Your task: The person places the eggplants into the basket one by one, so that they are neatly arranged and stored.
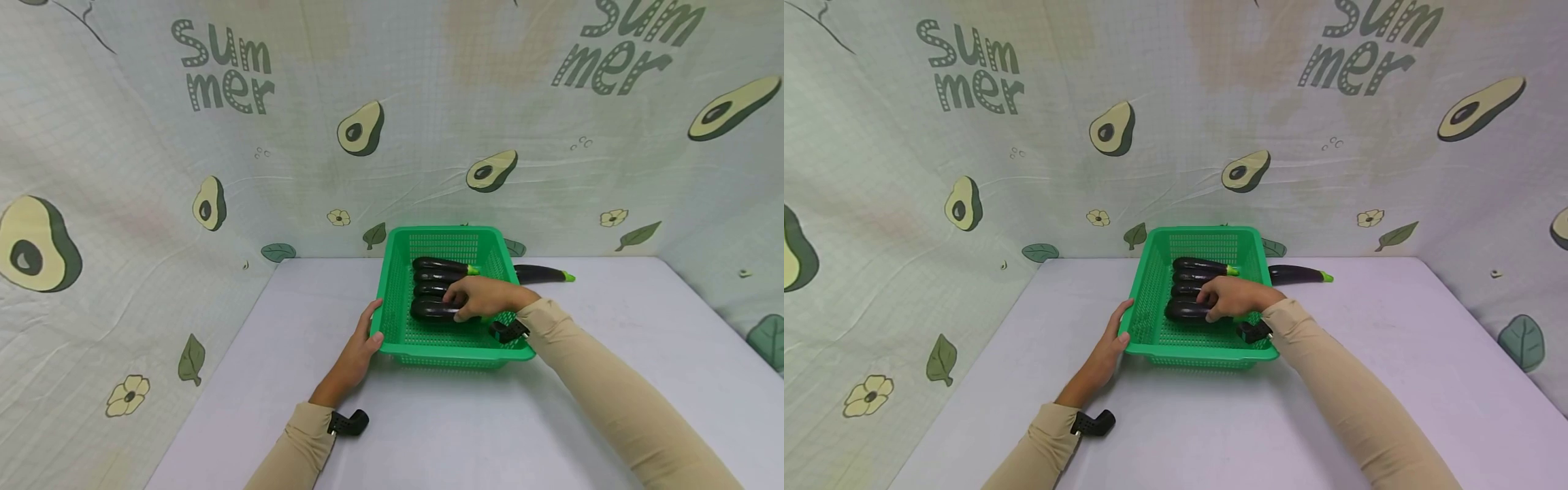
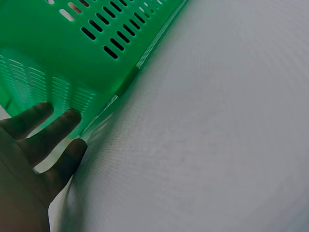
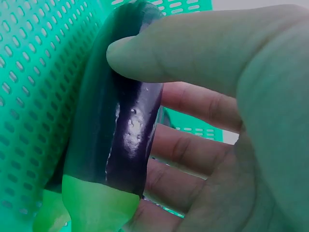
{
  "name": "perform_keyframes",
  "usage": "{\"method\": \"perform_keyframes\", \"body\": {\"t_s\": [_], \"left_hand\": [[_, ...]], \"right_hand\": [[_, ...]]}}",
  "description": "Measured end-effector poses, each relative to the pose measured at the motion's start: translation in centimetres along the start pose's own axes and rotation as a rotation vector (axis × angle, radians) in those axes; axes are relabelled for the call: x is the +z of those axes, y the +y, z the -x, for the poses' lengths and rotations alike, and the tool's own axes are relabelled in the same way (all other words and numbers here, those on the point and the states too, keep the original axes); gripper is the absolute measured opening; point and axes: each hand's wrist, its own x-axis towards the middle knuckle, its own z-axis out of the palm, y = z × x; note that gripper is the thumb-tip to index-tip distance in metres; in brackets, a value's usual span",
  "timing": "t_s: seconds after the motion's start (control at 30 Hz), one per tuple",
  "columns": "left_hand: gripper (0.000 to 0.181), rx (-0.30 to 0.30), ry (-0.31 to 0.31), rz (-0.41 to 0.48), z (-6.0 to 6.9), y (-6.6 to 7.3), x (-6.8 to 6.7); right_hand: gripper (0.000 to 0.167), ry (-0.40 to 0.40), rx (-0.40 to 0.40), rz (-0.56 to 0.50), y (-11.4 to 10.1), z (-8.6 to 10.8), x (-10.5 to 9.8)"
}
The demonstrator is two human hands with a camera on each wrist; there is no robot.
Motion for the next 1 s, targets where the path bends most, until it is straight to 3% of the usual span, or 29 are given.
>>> {"method": "perform_keyframes", "body": {"t_s": [1.0], "left_hand": [[0.067,-0.003,-0.010,0.000,-0.04,0.19,-0.08]], "right_hand": [[0.031,-0.026,0.037,0.077,-0.22,-0.33,-0.05]]}}
